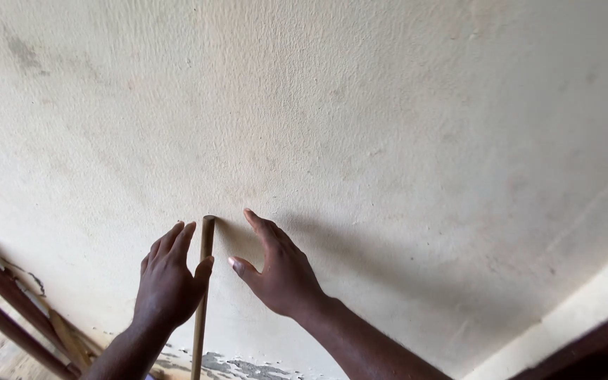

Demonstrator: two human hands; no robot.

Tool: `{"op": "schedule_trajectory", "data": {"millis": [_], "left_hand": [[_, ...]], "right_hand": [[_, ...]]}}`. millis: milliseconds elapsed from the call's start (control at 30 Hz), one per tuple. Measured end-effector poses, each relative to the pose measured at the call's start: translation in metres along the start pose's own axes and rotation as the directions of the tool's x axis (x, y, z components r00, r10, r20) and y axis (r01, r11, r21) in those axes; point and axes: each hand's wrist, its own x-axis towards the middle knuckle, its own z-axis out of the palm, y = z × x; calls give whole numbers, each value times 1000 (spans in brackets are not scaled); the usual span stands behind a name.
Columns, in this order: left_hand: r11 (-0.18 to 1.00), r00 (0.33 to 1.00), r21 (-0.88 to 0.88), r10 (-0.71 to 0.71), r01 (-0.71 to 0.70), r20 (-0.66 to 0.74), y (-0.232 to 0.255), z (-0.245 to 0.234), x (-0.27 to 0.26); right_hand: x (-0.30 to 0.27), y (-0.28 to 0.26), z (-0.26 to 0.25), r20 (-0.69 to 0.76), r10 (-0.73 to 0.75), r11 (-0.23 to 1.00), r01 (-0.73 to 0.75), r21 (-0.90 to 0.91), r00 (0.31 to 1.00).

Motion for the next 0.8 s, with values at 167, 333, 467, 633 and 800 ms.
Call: {"op": "schedule_trajectory", "data": {"millis": [167, 333, 467, 633, 800], "left_hand": [[991, 991, -29, -133, 133, 9, 13, 21, 30], [934, 948, -160, -317, 319, 36, 29, 29, 32], [905, 928, -246, -370, 347, -50, 21, 43, 34], [845, 912, -355, -405, 400, 63, 15, 42, 32], [812, 882, -343, -439, 471, 172, 14, 23, 22]], "right_hand": [[46, 32, 0, 116, -60, 993, 48, 106, 991], [64, 48, 10, 256, -114, 975, 59, 214, 960], [71, 45, 11, 366, -105, 971, 15, 240, 925], [79, 45, 23, 382, -123, 959, 11, 282, 916], [84, 30, 37, 369, -147, 936, 8, 353, 918]]}}
